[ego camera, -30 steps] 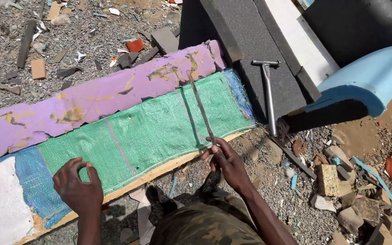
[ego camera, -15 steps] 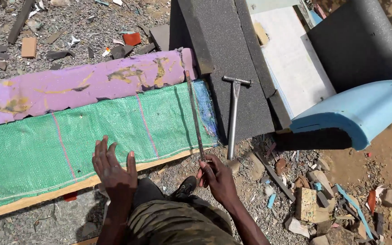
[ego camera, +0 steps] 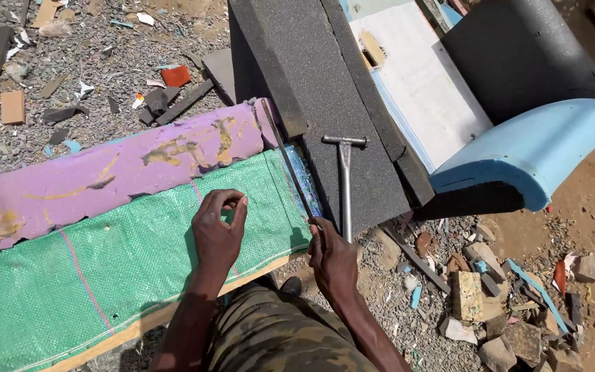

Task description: Removing staples and fasteners from furniture frames and fabric using a hammer and prying tool.

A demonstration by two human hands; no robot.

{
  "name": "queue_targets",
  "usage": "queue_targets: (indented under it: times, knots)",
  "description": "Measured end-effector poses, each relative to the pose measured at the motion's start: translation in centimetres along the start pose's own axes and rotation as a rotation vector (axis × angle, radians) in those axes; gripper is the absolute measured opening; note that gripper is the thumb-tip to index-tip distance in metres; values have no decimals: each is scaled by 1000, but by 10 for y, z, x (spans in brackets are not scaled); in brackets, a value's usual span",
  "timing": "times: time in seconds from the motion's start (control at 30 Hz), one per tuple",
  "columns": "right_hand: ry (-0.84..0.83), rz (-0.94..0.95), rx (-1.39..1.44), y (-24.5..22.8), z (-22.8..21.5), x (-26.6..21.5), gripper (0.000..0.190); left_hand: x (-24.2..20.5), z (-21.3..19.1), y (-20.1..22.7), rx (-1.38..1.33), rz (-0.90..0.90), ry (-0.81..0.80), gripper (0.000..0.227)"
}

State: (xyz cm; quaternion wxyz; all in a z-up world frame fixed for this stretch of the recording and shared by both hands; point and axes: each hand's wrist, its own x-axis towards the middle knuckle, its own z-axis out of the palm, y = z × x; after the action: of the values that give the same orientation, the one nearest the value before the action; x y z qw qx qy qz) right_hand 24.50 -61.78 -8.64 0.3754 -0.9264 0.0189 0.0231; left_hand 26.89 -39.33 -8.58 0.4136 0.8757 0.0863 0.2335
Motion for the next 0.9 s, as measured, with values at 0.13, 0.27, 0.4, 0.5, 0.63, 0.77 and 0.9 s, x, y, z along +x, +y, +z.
queue_targets:
  times: [0.13, 0.27, 0.4, 0.5, 0.63, 0.77, 0.9]
  knots:
    - [54, -27, -69, -9, 0, 26, 27, 77, 30, -4, -115, 110, 14, 7]
    - [120, -42, -140, -21, 11, 50, 24, 151, 65, -9, -154, 173, 19, 15]
    - [199, -117, -261, -33, 26, 49, 23, 185, 93, -22, -95, 178, -58, 15]
    - [150, -55, -298, -25, 37, 57, 26, 194, 102, -20, 6, 103, -177, 20]
    - [182, -90, -381, -35, 50, 69, 26, 191, 101, -15, 108, 180, -191, 13]
    - [279, -189, -495, -41, 67, 91, 27, 190, 102, -18, 95, 165, -177, 4]
    - [273, -138, -470, -40, 82, 103, 18, 189, 100, -19, 64, 164, -201, 6]
